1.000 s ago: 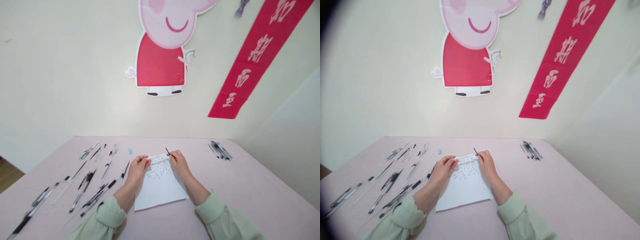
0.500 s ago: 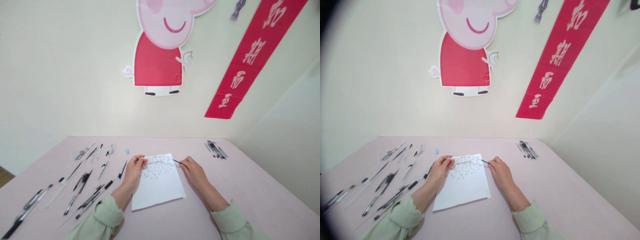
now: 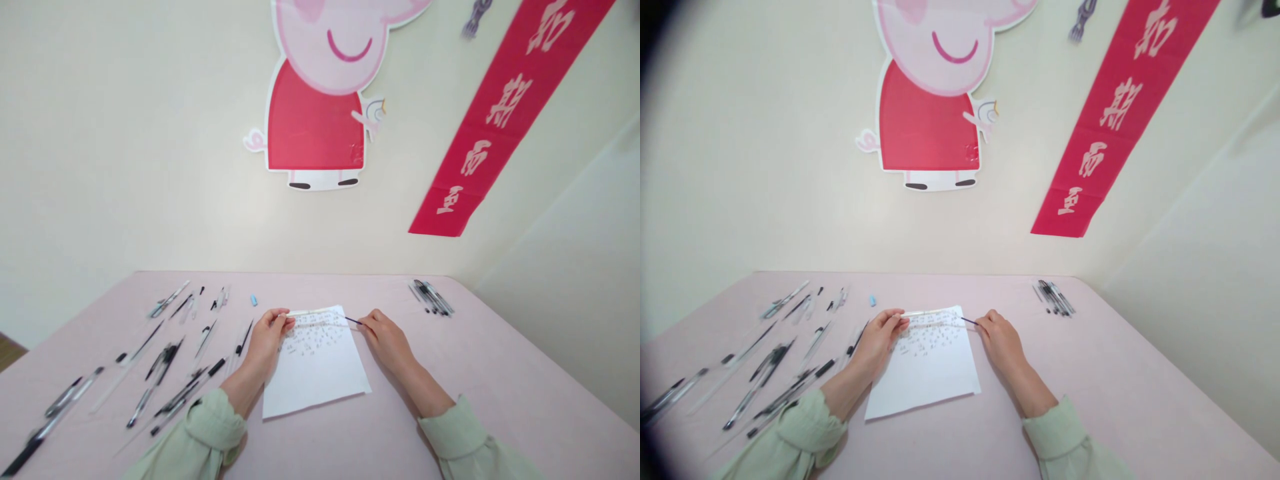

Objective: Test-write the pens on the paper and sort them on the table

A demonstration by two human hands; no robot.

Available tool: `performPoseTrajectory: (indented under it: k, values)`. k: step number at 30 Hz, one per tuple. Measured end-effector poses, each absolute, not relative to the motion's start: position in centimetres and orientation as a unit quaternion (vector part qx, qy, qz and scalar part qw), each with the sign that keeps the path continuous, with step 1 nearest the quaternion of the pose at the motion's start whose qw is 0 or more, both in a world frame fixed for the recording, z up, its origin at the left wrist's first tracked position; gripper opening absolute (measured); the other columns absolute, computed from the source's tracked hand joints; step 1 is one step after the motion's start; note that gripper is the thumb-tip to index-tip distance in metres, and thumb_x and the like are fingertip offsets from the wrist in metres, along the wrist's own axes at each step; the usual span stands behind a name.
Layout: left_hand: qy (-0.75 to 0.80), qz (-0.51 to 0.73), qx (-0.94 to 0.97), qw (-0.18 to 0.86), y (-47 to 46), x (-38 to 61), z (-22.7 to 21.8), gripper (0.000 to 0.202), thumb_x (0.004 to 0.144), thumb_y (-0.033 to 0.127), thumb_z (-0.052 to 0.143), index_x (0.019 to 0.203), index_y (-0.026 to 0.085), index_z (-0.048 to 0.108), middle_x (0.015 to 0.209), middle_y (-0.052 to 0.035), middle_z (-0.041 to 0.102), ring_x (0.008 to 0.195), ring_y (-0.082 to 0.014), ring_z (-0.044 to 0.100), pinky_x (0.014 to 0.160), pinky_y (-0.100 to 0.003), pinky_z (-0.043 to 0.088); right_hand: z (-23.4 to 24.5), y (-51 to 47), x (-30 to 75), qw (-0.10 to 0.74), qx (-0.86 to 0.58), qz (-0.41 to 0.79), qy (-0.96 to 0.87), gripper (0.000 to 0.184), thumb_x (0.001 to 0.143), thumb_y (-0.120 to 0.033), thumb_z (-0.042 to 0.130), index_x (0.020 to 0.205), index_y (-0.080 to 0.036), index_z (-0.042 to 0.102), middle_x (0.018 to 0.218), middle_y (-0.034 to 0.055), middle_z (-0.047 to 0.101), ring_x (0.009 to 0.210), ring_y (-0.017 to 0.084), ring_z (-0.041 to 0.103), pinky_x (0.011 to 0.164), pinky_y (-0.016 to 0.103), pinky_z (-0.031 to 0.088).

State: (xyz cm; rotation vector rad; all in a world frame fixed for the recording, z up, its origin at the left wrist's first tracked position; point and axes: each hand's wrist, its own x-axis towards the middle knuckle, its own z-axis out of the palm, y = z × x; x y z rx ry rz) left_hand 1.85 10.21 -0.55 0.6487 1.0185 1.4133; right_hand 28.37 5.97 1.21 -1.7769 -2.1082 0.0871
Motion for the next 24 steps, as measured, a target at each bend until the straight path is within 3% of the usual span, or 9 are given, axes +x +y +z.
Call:
performPoseTrajectory:
  k: [24]
  values:
    - [0.439,0.609,0.280,0.598,10.22,1.87,-0.44,0.008,0.073,0.016,0.069,0.079,0.013,0.064,0.074,-0.0020,0.065,0.071,-0.0106,0.064,0.075,-0.024,0.052,1.55,6.09,28.45,0.174,-0.635,0.030,-0.752,0.025,0.095,-0.026,0.044,0.094,-0.024,0.069,0.091,0.0031,0.058,0.084,0.015,0.057,0.073,0.025,0.040]
